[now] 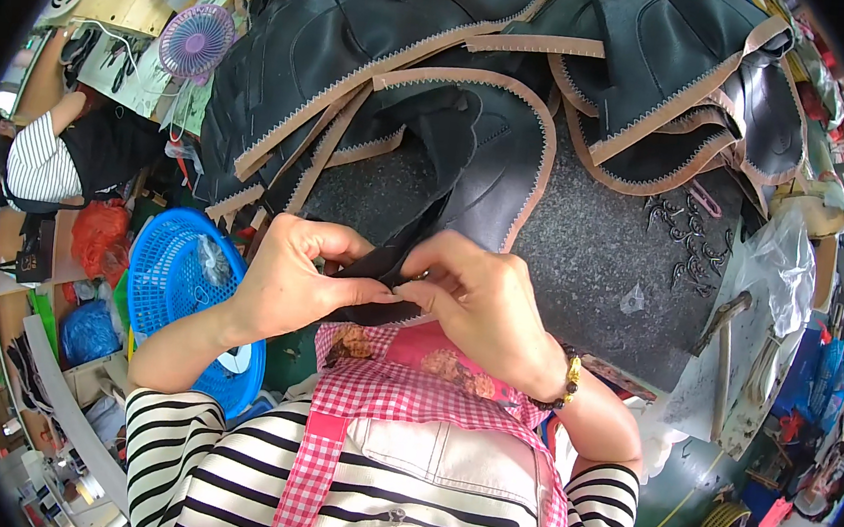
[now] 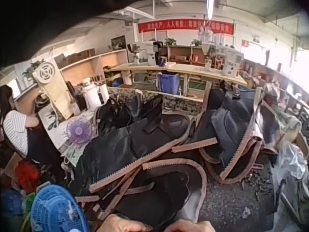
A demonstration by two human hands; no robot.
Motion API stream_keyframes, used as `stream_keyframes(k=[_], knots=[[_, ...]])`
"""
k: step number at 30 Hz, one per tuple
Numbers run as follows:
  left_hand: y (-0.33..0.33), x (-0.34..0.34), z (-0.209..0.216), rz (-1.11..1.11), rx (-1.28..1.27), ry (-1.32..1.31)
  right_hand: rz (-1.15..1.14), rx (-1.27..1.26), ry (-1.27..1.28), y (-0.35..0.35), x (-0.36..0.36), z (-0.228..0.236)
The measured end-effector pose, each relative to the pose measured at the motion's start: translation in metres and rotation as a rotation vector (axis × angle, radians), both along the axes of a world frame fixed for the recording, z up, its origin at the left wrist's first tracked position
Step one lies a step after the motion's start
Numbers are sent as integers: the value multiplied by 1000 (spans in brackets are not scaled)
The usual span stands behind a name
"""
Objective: The person attaches metal rivets to the corners of black leather bag components. They position the rivet, place the bag on a workbench, and use a hammer to secure the fastener. This process is repeated for multiple bag pieces.
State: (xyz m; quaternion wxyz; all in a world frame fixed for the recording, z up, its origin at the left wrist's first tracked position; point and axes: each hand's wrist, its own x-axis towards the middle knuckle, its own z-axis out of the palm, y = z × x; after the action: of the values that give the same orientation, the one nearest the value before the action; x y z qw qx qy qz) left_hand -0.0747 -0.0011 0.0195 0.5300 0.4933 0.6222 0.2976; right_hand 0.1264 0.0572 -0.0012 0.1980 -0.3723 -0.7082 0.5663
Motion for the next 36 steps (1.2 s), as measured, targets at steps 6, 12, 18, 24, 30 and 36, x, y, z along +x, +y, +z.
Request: stream_keyframes(k=[6,12,18,24,30,36], knots=[[-1,0,-4,11,-39,-35,24,287,56,-2,3,-12],[-10,7,-19,48,72,-102,24,-78,12,-3,5,-9],[-19,9,-30,99,231,-42,-27,-15,-48,-5,2,-5],[-31,18,-31,197,101,-62,-63,-66,78,-18,8,-28],[-48,8,-63,222,-16,-127,-83,-87,103,-26,7,-30],[-50,14,-57,182,24,-145,-140,156,112,-39,8,-36]])
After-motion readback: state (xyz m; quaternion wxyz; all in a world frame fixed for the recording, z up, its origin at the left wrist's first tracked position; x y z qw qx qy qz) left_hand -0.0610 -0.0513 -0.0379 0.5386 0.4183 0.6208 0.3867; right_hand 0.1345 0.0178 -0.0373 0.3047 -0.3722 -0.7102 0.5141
